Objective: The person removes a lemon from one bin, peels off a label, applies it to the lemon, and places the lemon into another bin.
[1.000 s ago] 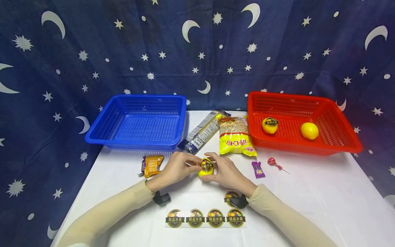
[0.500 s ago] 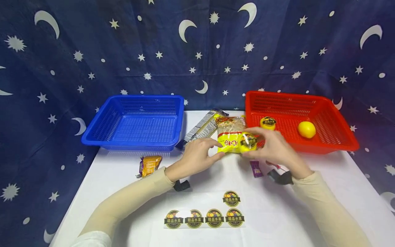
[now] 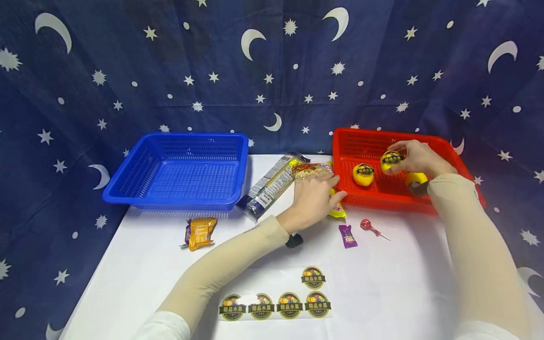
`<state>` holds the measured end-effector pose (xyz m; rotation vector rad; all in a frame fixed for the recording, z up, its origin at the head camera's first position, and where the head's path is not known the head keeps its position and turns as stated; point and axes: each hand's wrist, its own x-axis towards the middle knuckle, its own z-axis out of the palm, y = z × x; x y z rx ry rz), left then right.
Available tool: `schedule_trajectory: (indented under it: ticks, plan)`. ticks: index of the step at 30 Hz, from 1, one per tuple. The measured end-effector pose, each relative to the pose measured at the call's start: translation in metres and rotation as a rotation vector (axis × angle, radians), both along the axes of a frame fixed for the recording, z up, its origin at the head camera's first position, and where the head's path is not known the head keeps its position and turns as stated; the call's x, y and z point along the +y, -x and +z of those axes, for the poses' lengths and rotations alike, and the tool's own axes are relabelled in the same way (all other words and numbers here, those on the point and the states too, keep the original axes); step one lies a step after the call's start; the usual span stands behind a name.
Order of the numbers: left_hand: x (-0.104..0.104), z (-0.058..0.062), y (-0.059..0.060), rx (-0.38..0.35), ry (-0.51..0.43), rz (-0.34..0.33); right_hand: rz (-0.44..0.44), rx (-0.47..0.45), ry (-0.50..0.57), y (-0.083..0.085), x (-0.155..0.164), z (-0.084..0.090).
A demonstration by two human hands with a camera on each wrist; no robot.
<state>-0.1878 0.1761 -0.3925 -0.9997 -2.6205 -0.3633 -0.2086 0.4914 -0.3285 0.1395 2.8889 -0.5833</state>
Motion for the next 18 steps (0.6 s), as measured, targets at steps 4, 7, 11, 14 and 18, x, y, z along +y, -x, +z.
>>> schedule_trajectory:
  ticks: [4, 7, 11, 14, 18]
  plan:
    - [0.013, -0.004, -0.008, -0.020, 0.030, 0.021, 0.010, -0.057, 0.003, 0.006, 0.007, -0.017]
    - [0.018, -0.008, -0.013, -0.014, 0.035, 0.032, 0.028, -0.094, -0.007, 0.004, 0.007, -0.027]
    - [0.019, -0.007, -0.014, 0.003, 0.021, 0.033, 0.060, -0.139, -0.024, 0.001, 0.007, -0.033]
    - [0.020, -0.004, -0.013, 0.001, 0.004, 0.014, 0.066, -0.165, -0.038, -0.001, 0.010, -0.033]
    - [0.023, -0.001, -0.012, -0.006, 0.006, -0.007, 0.066, -0.180, -0.036, -0.006, 0.014, -0.030]
